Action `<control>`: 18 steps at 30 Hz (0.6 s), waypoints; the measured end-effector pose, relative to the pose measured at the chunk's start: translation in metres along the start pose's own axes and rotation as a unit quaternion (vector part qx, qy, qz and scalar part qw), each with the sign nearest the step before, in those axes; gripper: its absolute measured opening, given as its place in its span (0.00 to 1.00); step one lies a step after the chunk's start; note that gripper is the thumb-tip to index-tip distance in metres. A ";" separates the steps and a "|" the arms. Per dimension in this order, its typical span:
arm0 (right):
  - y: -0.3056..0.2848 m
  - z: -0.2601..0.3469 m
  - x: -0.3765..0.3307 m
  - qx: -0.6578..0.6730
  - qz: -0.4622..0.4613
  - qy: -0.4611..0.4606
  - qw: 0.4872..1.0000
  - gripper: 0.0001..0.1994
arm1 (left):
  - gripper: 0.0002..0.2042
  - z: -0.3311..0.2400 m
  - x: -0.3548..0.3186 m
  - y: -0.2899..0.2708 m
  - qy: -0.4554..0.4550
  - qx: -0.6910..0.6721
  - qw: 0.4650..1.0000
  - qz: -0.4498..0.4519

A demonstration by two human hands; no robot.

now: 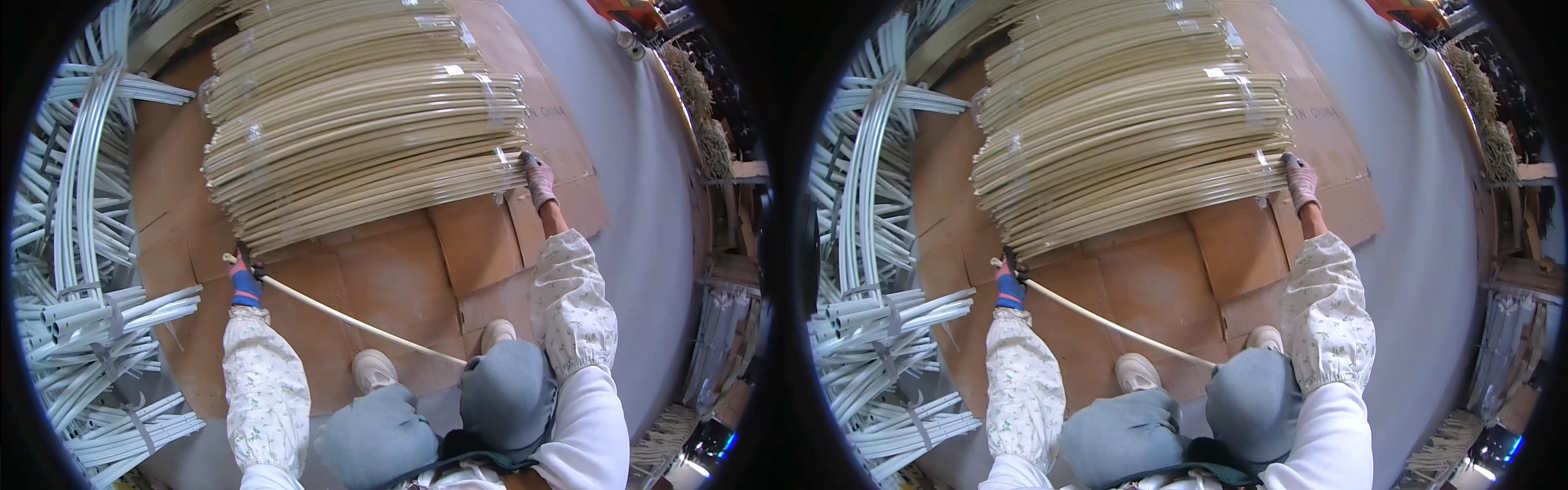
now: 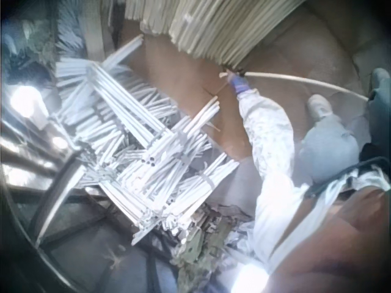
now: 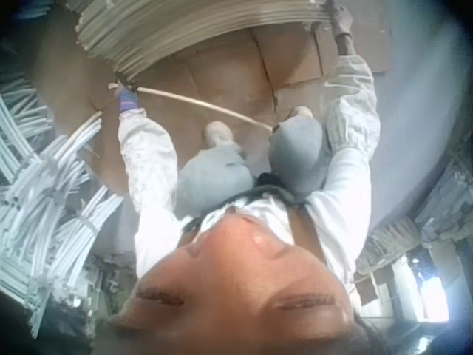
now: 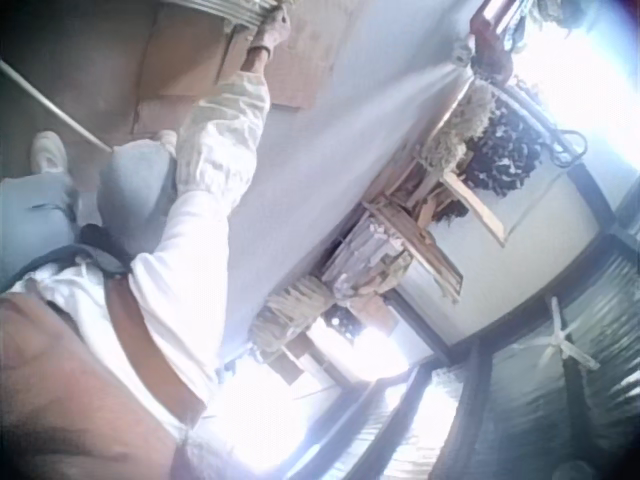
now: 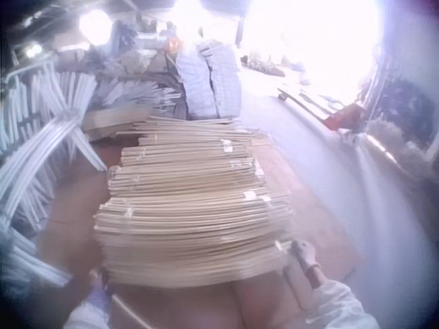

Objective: The person uses a hydraulic press to attach plastic feet to metal chair frames. They repeatedly position frames under the press, activate the machine, and stack the finished frames. Later, they gather and bundle wooden dowels from a pile on the floor.

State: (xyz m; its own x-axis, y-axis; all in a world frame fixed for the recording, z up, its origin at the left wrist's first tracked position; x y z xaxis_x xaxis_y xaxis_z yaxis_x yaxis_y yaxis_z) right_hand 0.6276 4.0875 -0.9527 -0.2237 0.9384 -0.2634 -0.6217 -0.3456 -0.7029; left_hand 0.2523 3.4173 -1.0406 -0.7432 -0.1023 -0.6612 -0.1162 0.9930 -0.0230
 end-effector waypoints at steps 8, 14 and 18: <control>-0.030 -0.092 -0.099 0.118 -0.052 -0.029 0.991 0.15 | 0.15 0.011 -0.015 -0.009 -0.024 -0.029 0.999 0.007; -0.031 -0.122 -0.084 0.247 -0.014 -0.041 0.968 0.12 | 0.14 0.009 -0.046 -0.016 0.005 -0.094 0.992 0.083; -0.028 -0.139 -0.084 0.255 0.007 0.022 0.967 0.16 | 0.15 0.021 -0.057 -0.029 -0.023 -0.111 0.983 0.146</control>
State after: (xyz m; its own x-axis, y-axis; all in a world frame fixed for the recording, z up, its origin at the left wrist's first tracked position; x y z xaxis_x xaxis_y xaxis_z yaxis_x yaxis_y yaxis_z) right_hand 0.7677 4.0177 -1.0030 -0.2098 0.9282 -0.3074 -0.9101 -0.3003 -0.2856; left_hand 0.3117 3.3957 -1.0175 -0.7366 0.1932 -0.6481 -0.0472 0.9413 0.3343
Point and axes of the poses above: each hand's wrist, its own x-axis towards the middle knuckle, its own y-axis out of the palm, z = x × y, the point moved 10 cm from there along x, towards the middle knuckle, and after that the axes turned 3 degrees about z, right-handed, at the moved point
